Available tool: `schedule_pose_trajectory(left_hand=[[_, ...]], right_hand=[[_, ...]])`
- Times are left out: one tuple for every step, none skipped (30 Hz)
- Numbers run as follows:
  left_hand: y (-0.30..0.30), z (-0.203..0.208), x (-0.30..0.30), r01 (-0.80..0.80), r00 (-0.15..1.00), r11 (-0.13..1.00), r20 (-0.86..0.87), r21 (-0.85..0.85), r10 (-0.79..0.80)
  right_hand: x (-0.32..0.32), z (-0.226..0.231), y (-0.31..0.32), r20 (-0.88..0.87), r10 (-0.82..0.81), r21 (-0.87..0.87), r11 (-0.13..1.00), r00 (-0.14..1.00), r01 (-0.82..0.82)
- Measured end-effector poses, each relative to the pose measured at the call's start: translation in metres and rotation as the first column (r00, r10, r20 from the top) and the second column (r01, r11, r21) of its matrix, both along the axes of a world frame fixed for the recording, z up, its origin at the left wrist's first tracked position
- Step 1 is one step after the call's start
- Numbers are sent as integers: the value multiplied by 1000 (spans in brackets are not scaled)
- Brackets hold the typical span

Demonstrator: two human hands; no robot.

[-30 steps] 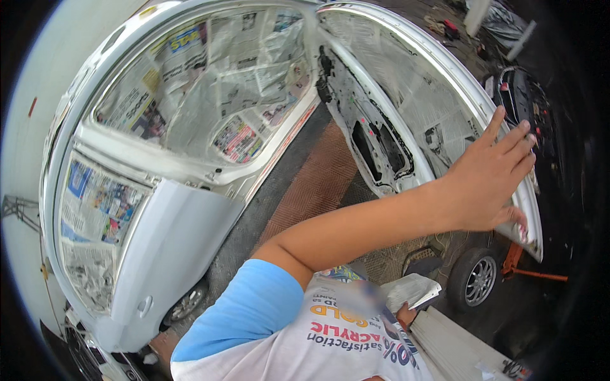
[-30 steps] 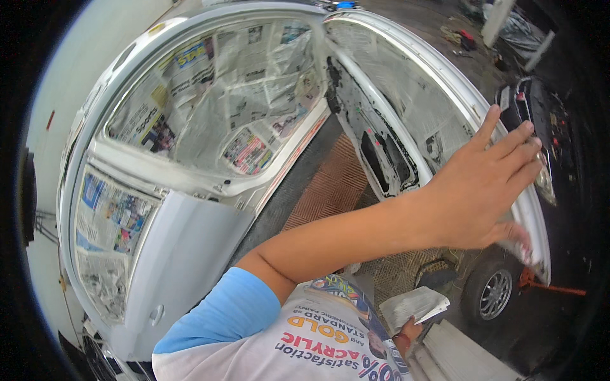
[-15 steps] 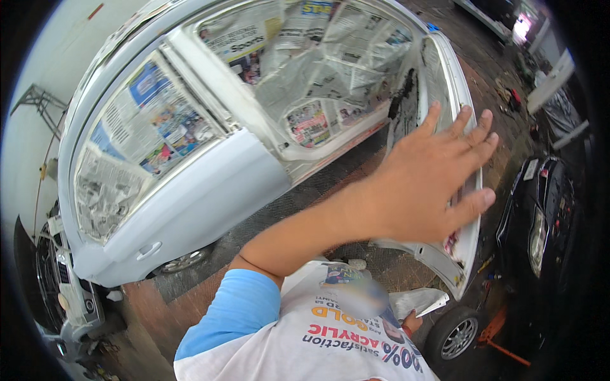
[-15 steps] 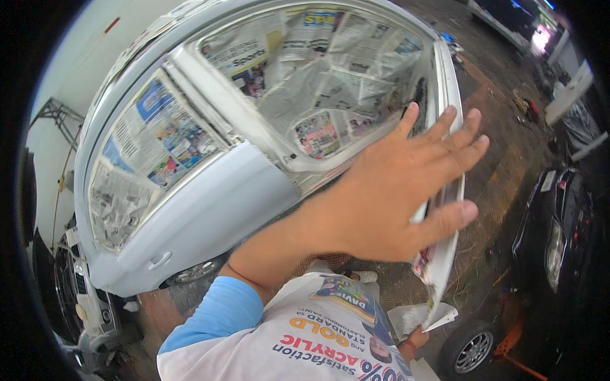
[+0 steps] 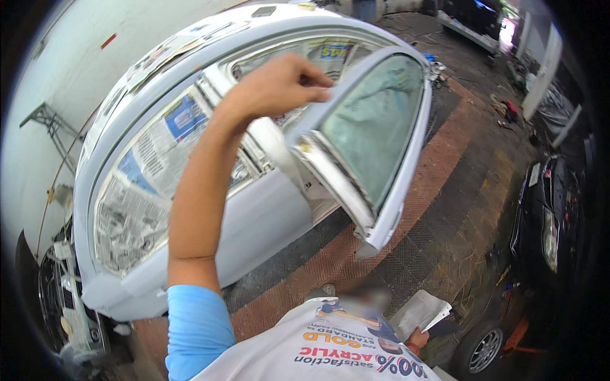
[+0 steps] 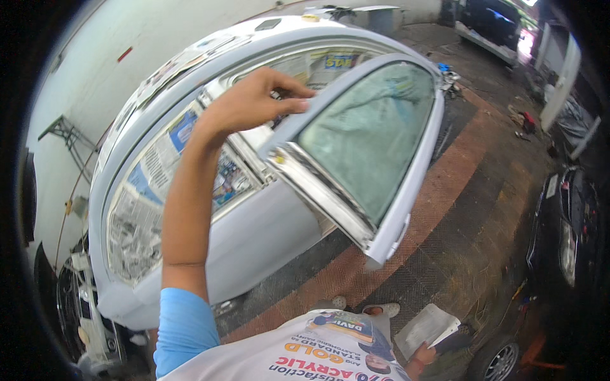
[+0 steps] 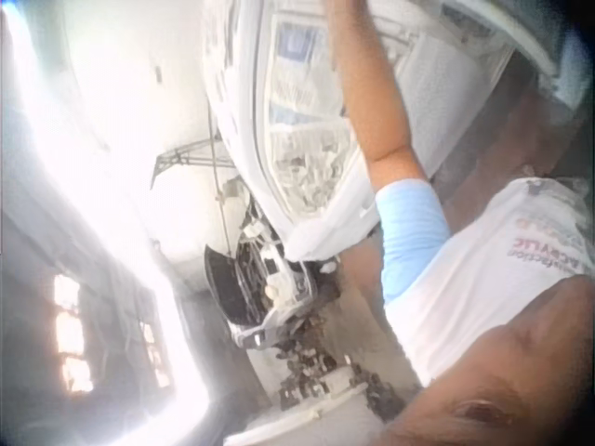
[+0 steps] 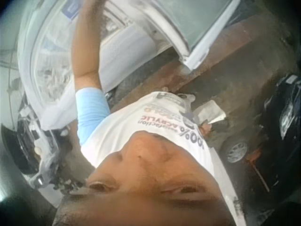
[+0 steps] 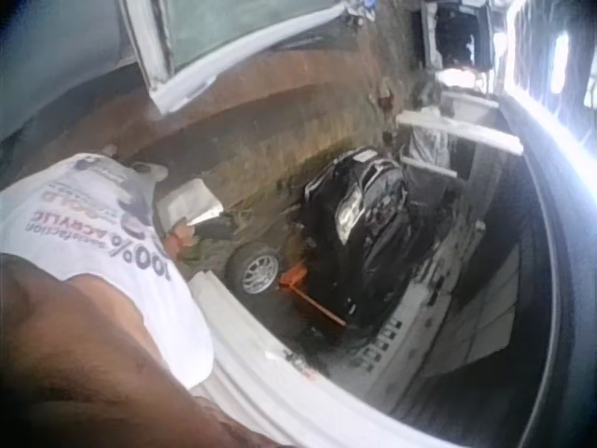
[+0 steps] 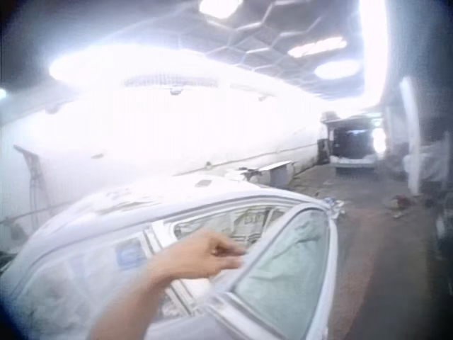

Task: The person tapes newspaper sheets onto the open hood and door of a white car using masking tape. They smooth the paper and apply tape along edges to secure the coverage.

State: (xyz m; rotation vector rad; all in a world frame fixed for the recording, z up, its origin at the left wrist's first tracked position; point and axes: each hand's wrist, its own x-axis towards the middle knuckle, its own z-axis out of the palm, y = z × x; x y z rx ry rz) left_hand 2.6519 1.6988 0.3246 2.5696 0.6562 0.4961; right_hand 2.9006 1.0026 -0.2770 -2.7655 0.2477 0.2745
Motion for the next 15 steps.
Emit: schedule_pose_trajectory(left_hand=[[17, 4, -5, -18, 999, 999, -41, 42, 20], [36, 2, -16, -65, 995, 997, -77, 37, 67], [51, 3, -21, -97, 989, 995, -112, 35, 100], [58, 7, -21, -137, 974, 981, -161, 138, 159], [65, 10, -20, -171, 955, 955, -200, 243, 221], [75, 11, -21, -205, 926, 925, -242, 319, 289], [85, 10, -25, -243, 888, 886, -277, 395, 367], [92, 9, -22, -300, 852, 846, -276, 440, 445], [97, 7, -18, -354, 810, 800, -269, 484, 521], [105, 1, -14, -406, 758, 743, -258, 532, 599], [112, -2, -12, -433, 730, 705, -240, 562, 639], [121, -5, -10, -458, 702, 664, -218, 591, 678], [133, -11, -12, -486, 667, 621, -198, 615, 718], [148, -18, -16, -492, 652, 619, -212, 613, 728], [165, -23, -20, -505, 640, 626, -228, 594, 734]], right_hand=[[-16, 6, -16, 15, -16, -30, 999, 1000, 16], [-17, 7, -11, 19, 29, -22, 999, 999, -28], [-18, 3, -14, 23, 59, -15, 998, 998, -59], [-26, 3, -16, 23, 84, -10, 996, 996, -84], [-33, 3, -17, 0, 36, 58, 998, 999, -36], [-39, 19, -7, -29, -4, 127, 992, 1000, 8], [-44, 37, 6, -61, -32, 194, 980, 998, 43], [-52, 42, -2, -38, -63, 159, 985, 997, 68], [-59, 45, -11, -15, -92, 123, 988, 996, 93], [-64, 43, -13, 3, -114, 90, 989, 993, 114], [-68, 33, -19, -7, -130, 56, 990, 991, 130], [-72, 23, -24, -16, -146, 23, 989, 989, 146], [-75, 17, -28, -26, -154, -16, 988, 988, 154], [-80, 21, -27, -48, -176, 1, 984, 983, 176], [-76, 48, -31, -53, -199, 6, 980, 979, 200]])
